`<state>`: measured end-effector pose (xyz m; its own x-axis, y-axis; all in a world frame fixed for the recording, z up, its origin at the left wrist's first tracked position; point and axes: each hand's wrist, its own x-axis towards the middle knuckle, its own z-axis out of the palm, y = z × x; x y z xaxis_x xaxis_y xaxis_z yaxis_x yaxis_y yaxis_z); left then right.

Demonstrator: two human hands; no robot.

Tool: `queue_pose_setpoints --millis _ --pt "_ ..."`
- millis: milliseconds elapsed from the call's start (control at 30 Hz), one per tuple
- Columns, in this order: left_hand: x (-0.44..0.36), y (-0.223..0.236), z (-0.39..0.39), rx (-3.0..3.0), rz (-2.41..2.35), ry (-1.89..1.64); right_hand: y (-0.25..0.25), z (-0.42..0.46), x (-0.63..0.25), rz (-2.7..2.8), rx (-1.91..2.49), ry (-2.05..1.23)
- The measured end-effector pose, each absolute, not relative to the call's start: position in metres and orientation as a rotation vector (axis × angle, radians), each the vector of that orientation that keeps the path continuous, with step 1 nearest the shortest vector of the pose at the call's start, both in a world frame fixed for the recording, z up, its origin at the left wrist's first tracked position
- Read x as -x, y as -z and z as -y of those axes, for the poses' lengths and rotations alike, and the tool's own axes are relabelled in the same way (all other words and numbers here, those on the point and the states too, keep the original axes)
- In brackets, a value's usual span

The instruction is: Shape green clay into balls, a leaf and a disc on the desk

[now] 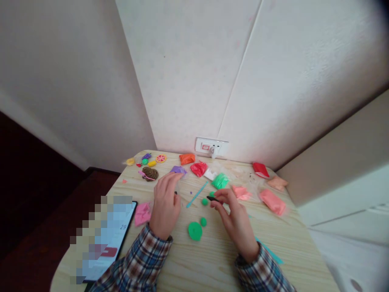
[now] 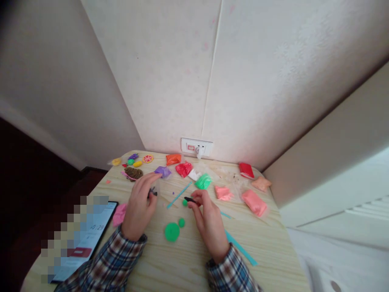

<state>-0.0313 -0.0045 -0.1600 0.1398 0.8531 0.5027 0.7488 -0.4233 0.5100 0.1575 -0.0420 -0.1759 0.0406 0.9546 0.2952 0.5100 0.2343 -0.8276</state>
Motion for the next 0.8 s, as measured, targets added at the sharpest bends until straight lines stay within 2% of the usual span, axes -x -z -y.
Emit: queue_pose_setpoints --millis 100,233,367,500,600,800 --pt "0.024 0.153 0.01 -2.203 -1.422 -1.197 0.177 0.042 -0.153 1.679 1.312 -0.593" --pt "0.012 0.151 0.018 -2.062 -1.223 -0.969 0.174 0.043 -0.151 1.893 1.192 -0.511" --pt "0.004 0.149 0.023 -1.976 -1.202 -0.861 0.17 0.046 -0.147 2.025 1.199 -0.377" --pt "0.008 0.148 0.018 -1.939 -1.26 -0.879 0.163 0.044 -0.152 2.08 1.254 -0.414" --pt "0.015 0.152 0.013 -1.921 -1.337 -0.922 0.158 0.037 -0.179 2.003 1.398 -0.301" --pt "0.018 0.156 0.01 -1.891 -1.346 -0.934 0.165 0.033 -0.281 1.465 1.976 0.169"
